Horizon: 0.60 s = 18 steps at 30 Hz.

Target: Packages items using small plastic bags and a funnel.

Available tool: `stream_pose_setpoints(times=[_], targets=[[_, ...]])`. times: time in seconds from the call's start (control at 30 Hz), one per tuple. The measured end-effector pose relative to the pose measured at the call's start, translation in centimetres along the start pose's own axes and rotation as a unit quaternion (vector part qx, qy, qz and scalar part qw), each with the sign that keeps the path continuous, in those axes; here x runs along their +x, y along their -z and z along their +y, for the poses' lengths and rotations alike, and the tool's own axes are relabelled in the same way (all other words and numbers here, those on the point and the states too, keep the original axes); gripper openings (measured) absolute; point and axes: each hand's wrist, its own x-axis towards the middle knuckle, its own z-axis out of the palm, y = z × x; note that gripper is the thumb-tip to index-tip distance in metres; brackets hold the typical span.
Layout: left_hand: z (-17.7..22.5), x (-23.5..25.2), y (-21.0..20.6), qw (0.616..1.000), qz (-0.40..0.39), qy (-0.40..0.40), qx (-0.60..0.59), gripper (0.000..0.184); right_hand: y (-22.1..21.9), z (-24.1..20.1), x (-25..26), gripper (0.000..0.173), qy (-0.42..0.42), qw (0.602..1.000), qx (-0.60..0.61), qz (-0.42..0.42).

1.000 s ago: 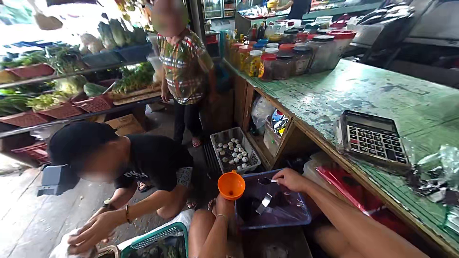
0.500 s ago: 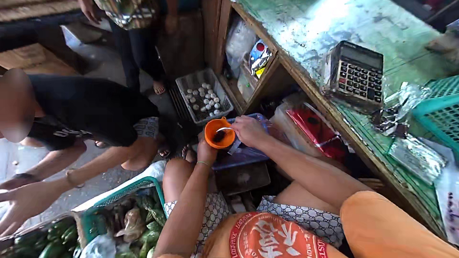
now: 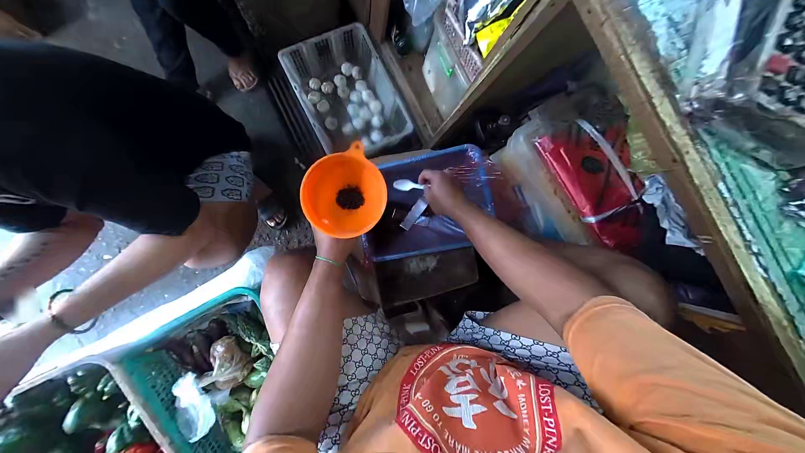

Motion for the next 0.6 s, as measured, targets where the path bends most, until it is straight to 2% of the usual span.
stream_pose_setpoints(times=[0.1, 0.17, 0.3, 0.37, 0.43, 0.5, 0.6], targets=[[-0.6, 0.0, 0.1, 0.999, 0.022, 0.016, -0.023, 0.075, -5.4, 0.6, 1.6, 0.026, 0.006, 0.998, -0.026, -0.058], [-0.5, 0.2, 0.3, 0.998, 0.026, 0.043, -0.024, 0.071, -7.3, 0.2, 2.5, 0.026, 0.011, 0.995, -0.046, -0.088], [-0.8, 0.7, -0.1, 0.997, 0.048, 0.039, -0.05, 0.07, -10.4, 0.1, 3.1, 0.03, 0.01, 0.991, -0.08, -0.107], [-0.5, 0.6, -0.1, 0.998, 0.039, 0.044, -0.032, 0.072, -11.3, 0.0, 2.6, 0.029, 0.017, 0.989, -0.08, -0.122], [-0.1, 0.8, 0.0, 0.998, 0.02, 0.059, -0.021, 0.066, -11.6, -0.1, 2.0, 0.028, 0.0, 0.987, -0.06, -0.147], [0.2, 1.1, -0.2, 0.997, 0.019, 0.065, -0.036, 0.062, -11.7, 0.2, 1.3, 0.026, -0.033, 0.987, -0.016, -0.159], [-0.2, 1.2, -0.6, 0.997, 0.036, 0.037, -0.06, 0.069, -10.9, 0.4, 0.5, 0.026, -0.09, 0.981, 0.047, -0.167]])
